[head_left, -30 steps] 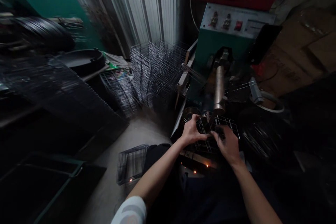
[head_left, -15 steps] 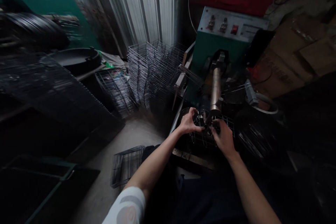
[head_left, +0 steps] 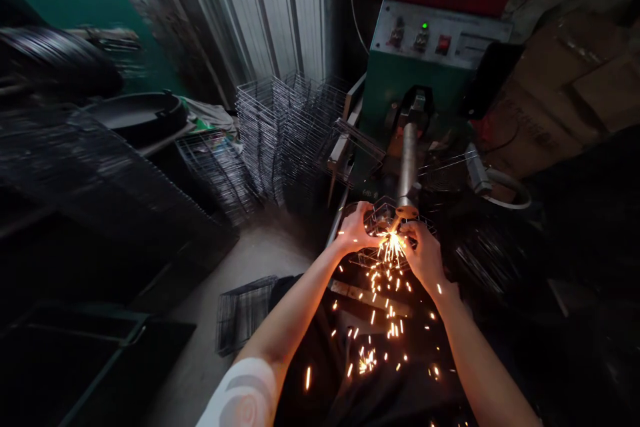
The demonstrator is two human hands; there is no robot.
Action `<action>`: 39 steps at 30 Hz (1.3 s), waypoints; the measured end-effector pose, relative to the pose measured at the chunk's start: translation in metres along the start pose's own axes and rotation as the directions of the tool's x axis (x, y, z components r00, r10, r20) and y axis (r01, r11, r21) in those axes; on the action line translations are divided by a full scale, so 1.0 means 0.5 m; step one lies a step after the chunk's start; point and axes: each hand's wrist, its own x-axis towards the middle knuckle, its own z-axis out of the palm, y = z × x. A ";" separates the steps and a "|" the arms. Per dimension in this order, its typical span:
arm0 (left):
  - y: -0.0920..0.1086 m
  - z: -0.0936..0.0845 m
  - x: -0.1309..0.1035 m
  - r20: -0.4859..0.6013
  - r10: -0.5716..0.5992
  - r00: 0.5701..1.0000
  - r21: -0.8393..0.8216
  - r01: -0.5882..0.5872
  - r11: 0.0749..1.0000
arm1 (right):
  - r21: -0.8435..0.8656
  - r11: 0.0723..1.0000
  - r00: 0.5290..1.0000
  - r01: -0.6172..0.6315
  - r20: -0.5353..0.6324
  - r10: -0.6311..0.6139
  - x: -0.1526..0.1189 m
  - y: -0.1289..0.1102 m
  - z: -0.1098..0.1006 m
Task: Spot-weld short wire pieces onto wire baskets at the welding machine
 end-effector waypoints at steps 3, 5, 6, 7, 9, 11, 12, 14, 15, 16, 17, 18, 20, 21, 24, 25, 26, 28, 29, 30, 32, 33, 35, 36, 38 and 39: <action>-0.031 -0.010 -0.019 0.029 0.086 0.996 -0.064 -0.084 0.994 | 0.057 0.997 0.999 -0.050 -0.002 0.051 -0.014 -0.009 -0.022; -0.073 -0.005 -0.052 -0.014 0.063 0.998 -0.154 -0.065 0.986 | 0.081 0.991 0.994 -0.106 -0.010 0.107 -0.032 -0.014 -0.048; -0.100 0.004 -0.075 -0.045 0.005 0.999 -0.207 -0.014 0.978 | 0.084 0.987 0.990 -0.137 -0.020 0.139 -0.043 -0.015 -0.061; -0.128 0.020 -0.099 -0.072 -0.083 0.994 -0.280 0.060 0.958 | 0.091 0.981 0.985 -0.169 -0.030 0.172 -0.056 -0.015 -0.073; -0.181 0.066 -0.147 0.001 -0.307 0.952 -0.490 0.268 0.829 | 0.150 0.958 0.965 -0.245 -0.063 0.256 -0.082 -0.012 -0.091; -0.220 0.120 -0.178 0.146 -0.386 0.911 -0.637 0.385 0.667 | 0.271 0.901 0.926 -0.338 -0.076 0.370 -0.109 -0.010 -0.101; -0.232 0.144 -0.185 0.197 -0.379 0.904 -0.682 0.404 0.610 | 0.333 0.860 0.900 -0.387 -0.067 0.431 -0.122 -0.009 -0.105; -0.245 0.178 -0.183 0.249 -0.335 0.909 -0.736 0.402 0.544 | 0.422 0.770 0.842 -0.478 -0.030 0.539 -0.145 -0.012 -0.109; -0.247 0.185 -0.177 0.263 -0.317 0.911 -0.761 0.398 0.512 | 0.451 0.733 0.818 -0.509 -0.012 0.575 -0.154 -0.013 -0.112; -0.248 0.187 -0.169 0.275 -0.306 0.912 -0.778 0.398 0.486 | 0.471 0.705 0.800 -0.529 0.002 0.600 -0.162 -0.015 -0.114; -0.248 0.184 -0.162 0.285 -0.300 0.910 -0.784 0.401 0.473 | 0.480 0.689 0.791 -0.543 0.017 0.611 -0.168 -0.017 -0.117; -0.249 0.177 -0.157 0.293 -0.299 0.908 -0.779 0.408 0.477 | 0.478 0.683 0.789 -0.552 0.033 0.614 -0.172 -0.020 -0.121; -0.247 0.157 -0.157 0.309 -0.303 0.901 -0.756 0.426 0.497 | 0.459 0.687 0.794 -0.563 0.073 0.603 -0.174 -0.025 -0.129; -0.245 0.143 -0.162 0.309 -0.314 0.898 -0.743 0.434 0.510 | 0.451 0.690 0.800 -0.566 0.101 0.591 -0.174 -0.031 -0.134; -0.226 0.081 -0.192 0.240 -0.353 0.904 -0.713 0.411 0.569 | 0.504 0.685 0.848 -0.526 0.243 0.471 -0.165 -0.067 -0.152; -0.214 0.053 -0.204 0.201 -0.355 0.913 -0.697 0.388 0.603 | 0.537 0.680 0.866 -0.499 0.305 0.395 -0.161 -0.087 -0.159; -0.199 0.021 -0.216 0.162 -0.345 0.925 -0.672 0.359 0.648 | 0.560 0.680 0.879 -0.473 0.357 0.317 -0.156 -0.110 -0.166; -0.163 -0.046 -0.234 0.103 -0.287 0.952 -0.580 0.292 0.761 | 0.565 0.717 0.893 -0.408 0.409 0.186 -0.146 -0.163 -0.176; -0.143 -0.077 -0.240 0.091 -0.249 0.964 -0.516 0.260 0.816 | 0.549 0.750 0.898 -0.370 0.418 0.137 -0.140 -0.190 -0.178; -0.124 -0.103 -0.244 0.095 -0.212 0.973 -0.449 0.232 0.863 | 0.527 0.783 0.900 -0.332 0.425 0.095 -0.135 -0.213 -0.176; -0.089 -0.133 -0.248 0.136 -0.150 0.979 -0.321 0.187 0.928 | 0.494 0.834 0.899 -0.246 0.437 0.007 -0.125 -0.245 -0.163; -0.075 -0.135 -0.249 0.160 -0.123 0.979 -0.266 0.163 0.950 | 0.475 0.856 0.896 -0.203 0.444 -0.034 -0.122 -0.252 -0.151; -0.053 -0.117 -0.246 0.184 -0.071 0.980 -0.164 0.102 0.981 | 0.400 0.909 0.896 -0.112 0.437 -0.082 -0.117 -0.247 -0.119; -0.044 -0.099 -0.242 0.185 -0.046 0.982 -0.116 0.068 0.991 | 0.345 0.937 0.902 -0.060 0.421 -0.097 -0.116 -0.236 -0.101; -0.028 -0.056 -0.231 0.184 -0.013 0.983 -0.029 0.019 0.999 | 0.208 0.977 0.916 0.041 0.384 -0.120 -0.120 -0.203 -0.070; -0.019 -0.035 -0.224 0.189 -0.011 0.982 0.006 0.010 1.000 | 0.137 0.986 0.919 0.090 0.369 -0.135 -0.124 -0.185 -0.058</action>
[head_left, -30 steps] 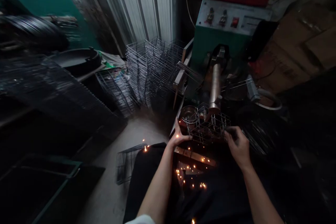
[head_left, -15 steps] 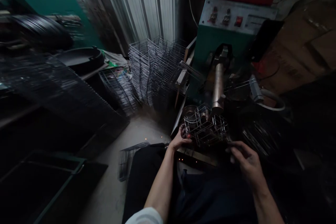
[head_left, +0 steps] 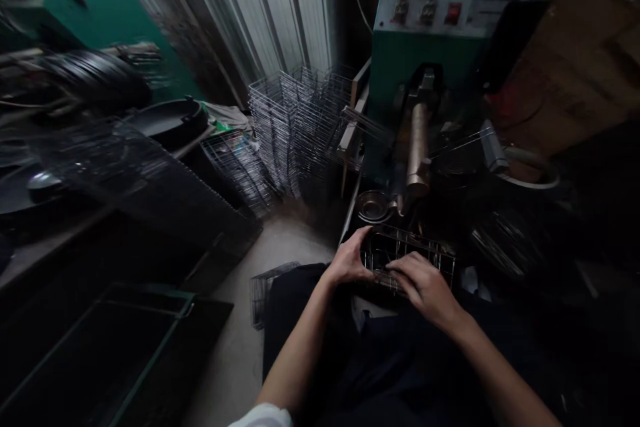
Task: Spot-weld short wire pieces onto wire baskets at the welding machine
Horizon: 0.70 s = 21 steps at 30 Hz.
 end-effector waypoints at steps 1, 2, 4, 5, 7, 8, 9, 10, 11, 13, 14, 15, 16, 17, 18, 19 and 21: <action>0.010 0.017 0.011 0.009 -0.003 1.000 0.029 0.003 1.000 | -0.079 0.997 1.000 0.021 -0.006 -0.021 -0.005 0.018 0.009; 0.020 0.032 0.021 0.017 -0.010 1.000 0.054 0.009 0.998 | -0.152 0.988 0.999 0.042 -0.003 -0.043 -0.013 0.035 0.015; 0.039 0.054 0.037 0.018 -0.027 0.999 0.095 0.025 0.995 | -0.273 0.959 0.996 0.080 -0.002 -0.084 -0.032 0.058 0.021; 0.048 0.061 0.043 0.013 -0.030 0.999 0.108 0.028 0.994 | -0.317 0.944 0.994 0.095 -0.012 -0.104 -0.042 0.066 0.023; 0.062 0.073 0.052 -0.006 -0.027 1.000 0.119 0.028 0.993 | -0.358 0.928 0.990 0.104 -0.050 -0.131 -0.057 0.075 0.023; 0.066 0.077 0.055 -0.015 -0.024 1.000 0.118 0.025 0.993 | -0.356 0.928 0.988 0.104 -0.073 -0.139 -0.062 0.078 0.023; 0.069 0.082 0.058 -0.024 -0.018 1.000 0.113 0.020 0.993 | -0.342 0.934 0.985 0.102 -0.093 -0.142 -0.065 0.080 0.022; 0.070 0.085 0.061 -0.033 -0.010 0.999 0.106 0.014 0.994 | -0.321 0.942 0.984 0.099 -0.111 -0.141 -0.066 0.083 0.021; 0.070 0.089 0.063 -0.044 -0.004 0.999 0.100 0.008 0.995 | -0.296 0.950 0.982 0.095 -0.126 -0.138 -0.065 0.086 0.020; 0.068 0.095 0.070 -0.062 0.007 0.998 0.088 -0.001 0.996 | -0.256 0.963 0.981 0.087 -0.145 -0.128 -0.058 0.093 0.017; 0.066 0.096 0.075 -0.070 0.008 0.998 0.086 -0.002 0.996 | -0.243 0.967 0.981 0.083 -0.150 -0.122 -0.054 0.096 0.015; 0.064 0.098 0.079 -0.077 0.005 0.997 0.084 0.002 0.996 | -0.234 0.969 0.981 0.079 -0.154 -0.117 -0.049 0.100 0.014; 0.062 0.098 0.084 -0.083 0.002 0.997 0.083 0.005 0.997 | -0.231 0.970 0.981 0.078 -0.158 -0.116 -0.043 0.104 0.013; 0.061 0.098 0.090 -0.088 0.002 0.996 0.081 0.005 0.997 | -0.232 0.970 0.980 0.078 -0.162 -0.117 -0.037 0.107 0.011; 0.059 0.098 0.095 -0.091 0.005 0.996 0.077 0.002 0.997 | -0.236 0.969 0.979 0.077 -0.166 -0.118 -0.032 0.110 0.010; 0.058 0.097 0.099 -0.096 0.009 0.995 0.074 -0.002 0.997 | -0.241 0.967 0.978 0.078 -0.170 -0.121 -0.026 0.112 0.008; 0.056 0.095 0.106 -0.102 0.008 0.995 0.069 -0.001 0.998 | -0.248 0.965 0.976 0.085 -0.173 -0.130 -0.016 0.114 0.006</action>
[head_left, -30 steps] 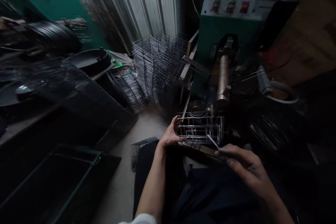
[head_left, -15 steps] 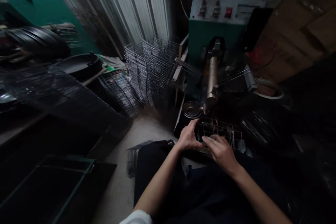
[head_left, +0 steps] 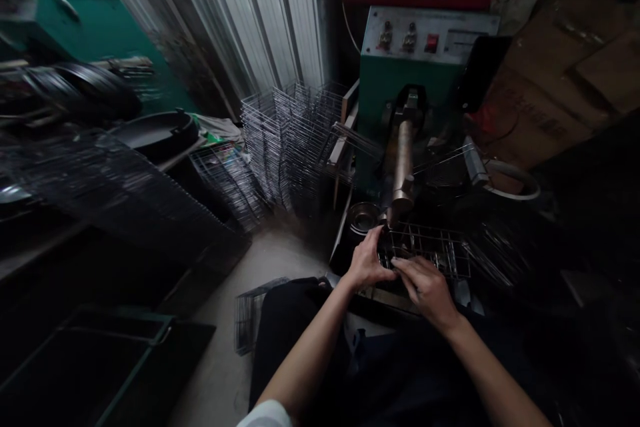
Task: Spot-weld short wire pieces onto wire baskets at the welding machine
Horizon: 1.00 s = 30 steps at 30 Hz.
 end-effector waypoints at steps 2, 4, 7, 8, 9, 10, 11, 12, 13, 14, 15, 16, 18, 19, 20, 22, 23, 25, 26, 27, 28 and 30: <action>-0.002 -0.002 0.005 -0.001 -0.010 1.000 -0.007 0.010 1.000 | 0.000 1.000 1.000 0.008 -0.010 -0.008 0.008 0.002 0.000; -0.004 -0.005 0.008 0.006 -0.017 1.000 -0.015 0.017 1.000 | 0.004 1.000 1.000 0.014 -0.013 -0.014 0.013 0.003 0.000; -0.005 -0.009 0.013 0.020 -0.016 1.000 -0.006 0.016 1.000 | 0.020 1.000 1.000 0.020 -0.010 -0.020 0.017 0.008 0.001; -0.005 -0.011 0.015 0.022 -0.017 1.000 0.005 0.017 1.000 | 0.027 0.999 1.000 0.022 -0.010 -0.022 0.018 0.010 0.002; -0.004 -0.012 0.016 0.023 -0.019 1.000 0.017 0.019 1.000 | 0.034 0.999 1.000 0.023 -0.014 -0.023 0.019 0.012 0.003; -0.003 -0.012 0.017 0.023 -0.020 1.000 0.029 0.020 0.999 | 0.039 0.999 1.000 0.023 -0.021 -0.022 0.020 0.013 0.004; -0.001 -0.013 0.017 0.022 -0.022 1.000 0.039 0.021 0.999 | 0.046 0.999 0.999 0.019 -0.029 -0.018 0.021 0.014 0.004; 0.002 -0.013 0.016 0.020 -0.025 0.999 0.051 0.023 0.998 | 0.054 0.998 0.999 0.012 -0.035 -0.010 0.022 0.013 0.003; 0.005 -0.014 0.014 0.017 -0.030 0.999 0.064 0.028 0.998 | 0.065 0.998 0.999 0.000 -0.037 0.002 0.023 0.012 0.002; 0.009 -0.014 0.013 0.013 -0.037 0.999 0.078 0.036 0.996 | 0.078 0.997 0.999 -0.020 -0.036 0.023 0.024 0.009 0.000; 0.012 -0.014 0.011 0.009 -0.045 0.999 0.093 0.044 0.995 | 0.092 0.995 0.998 -0.045 -0.034 0.048 0.025 0.005 -0.003; 0.014 -0.014 0.010 0.007 -0.053 0.999 0.105 0.052 0.993 | 0.105 0.992 0.997 -0.073 -0.030 0.077 0.027 0.001 -0.006; 0.018 -0.016 0.012 0.009 -0.056 0.998 0.119 0.055 0.991 | 0.121 0.984 0.991 -0.128 -0.024 0.132 0.033 -0.008 -0.011; 0.018 -0.018 0.016 0.009 -0.053 0.999 0.120 0.051 0.991 | 0.119 0.982 0.988 -0.148 -0.027 0.152 0.037 -0.011 -0.013; 0.018 -0.021 0.021 0.007 -0.048 0.999 0.119 0.047 0.992 | 0.112 0.980 0.986 -0.162 -0.030 0.167 0.042 -0.013 -0.013; 0.016 -0.027 0.035 -0.001 -0.039 0.999 0.109 0.039 0.993 | 0.093 0.979 0.981 -0.182 -0.054 0.188 0.054 -0.013 -0.010; 0.014 -0.031 0.043 -0.004 -0.039 0.999 0.098 0.039 0.994 | 0.086 0.978 0.978 -0.188 -0.074 0.195 0.061 -0.010 -0.007; 0.010 -0.036 0.059 -0.002 -0.045 0.999 0.068 0.045 0.997 | 0.077 0.977 0.973 -0.200 -0.098 0.207 0.074 0.000 0.000; 0.008 -0.038 0.065 -0.001 -0.050 0.999 0.053 0.050 0.997 | 0.073 0.976 0.972 -0.207 -0.102 0.214 0.080 0.006 0.005; 0.005 -0.039 0.070 -0.001 -0.055 0.998 0.044 0.055 0.998 | 0.069 0.975 0.971 -0.213 -0.100 0.219 0.085 0.013 0.008; 0.003 -0.039 0.074 -0.007 -0.060 0.998 0.042 0.061 0.997 | 0.065 0.974 0.970 -0.218 -0.096 0.224 0.088 0.019 0.011; 0.001 -0.037 0.075 -0.025 -0.046 0.999 0.051 0.048 0.998 | 0.057 0.973 0.968 -0.225 -0.105 0.230 0.091 0.027 0.014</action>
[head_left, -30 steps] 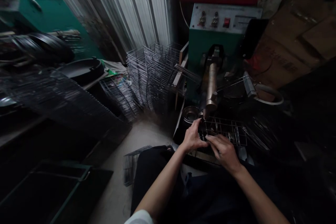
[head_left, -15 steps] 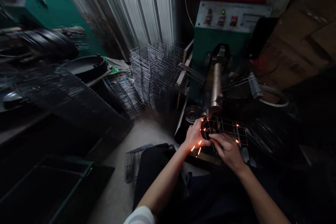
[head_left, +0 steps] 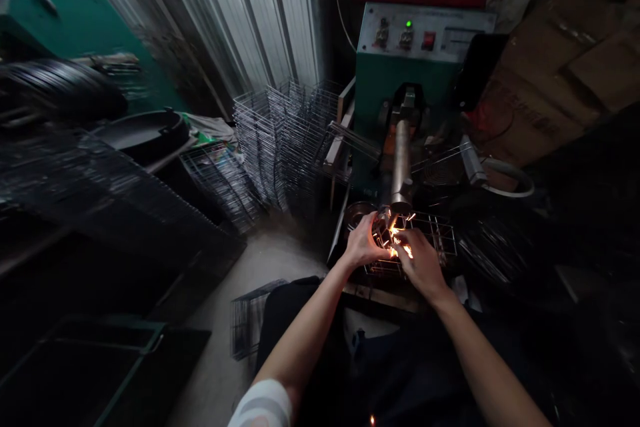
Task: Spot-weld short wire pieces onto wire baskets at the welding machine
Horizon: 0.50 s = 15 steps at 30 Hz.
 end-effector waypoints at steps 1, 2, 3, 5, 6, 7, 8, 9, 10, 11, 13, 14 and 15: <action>0.000 0.001 -0.001 -0.011 0.014 1.000 0.006 -0.014 1.000 | -0.008 1.000 1.000 -0.001 -0.012 0.001 0.000 0.002 0.000; 0.000 0.003 -0.003 -0.018 0.027 0.999 0.013 -0.027 1.000 | -0.016 1.000 1.000 -0.002 -0.023 0.002 -0.001 0.002 -0.001; 0.000 0.004 -0.006 -0.025 0.034 0.999 0.019 -0.034 0.999 | -0.025 1.000 0.999 -0.005 -0.034 0.004 -0.002 0.001 -0.003; 0.000 0.003 -0.009 -0.034 0.025 0.999 0.035 -0.024 0.999 | -0.034 0.999 0.999 -0.017 -0.047 0.015 -0.003 -0.005 -0.006; 0.000 0.001 -0.009 -0.035 0.011 0.999 0.042 -0.009 0.999 | -0.032 0.999 0.999 -0.021 -0.048 0.019 -0.002 -0.008 -0.007; -0.002 -0.001 -0.007 -0.026 -0.001 1.000 0.041 0.002 0.999 | -0.028 0.999 0.999 -0.022 -0.048 0.021 0.000 -0.011 -0.007; -0.004 -0.004 -0.003 -0.011 -0.007 1.000 0.030 0.007 1.000 | -0.025 0.999 0.999 -0.023 -0.047 0.022 0.003 -0.013 -0.007; -0.007 -0.007 0.003 0.008 -0.010 1.000 0.012 0.010 1.000 | -0.025 0.999 0.999 -0.026 -0.046 0.025 0.008 -0.013 -0.005; -0.011 -0.010 0.011 0.027 -0.012 1.000 -0.010 0.012 1.000 | -0.033 0.999 0.999 -0.031 -0.045 0.029 0.014 -0.011 -0.003; -0.016 -0.013 0.020 0.042 -0.016 0.999 -0.028 0.017 0.999 | -0.048 0.998 0.998 -0.035 -0.047 0.033 0.020 -0.007 -0.002; -0.027 -0.016 0.037 0.052 -0.027 0.998 -0.043 0.029 0.999 | -0.087 0.996 0.998 -0.031 -0.053 0.027 0.033 0.005 0.001; -0.032 -0.017 0.045 0.051 -0.031 0.998 -0.040 0.033 0.999 | -0.103 0.994 0.999 -0.022 -0.052 0.017 0.039 0.013 0.001; -0.037 -0.018 0.052 0.048 -0.034 0.998 -0.032 0.036 0.999 | -0.110 0.994 0.999 -0.012 -0.048 0.007 0.043 0.021 0.001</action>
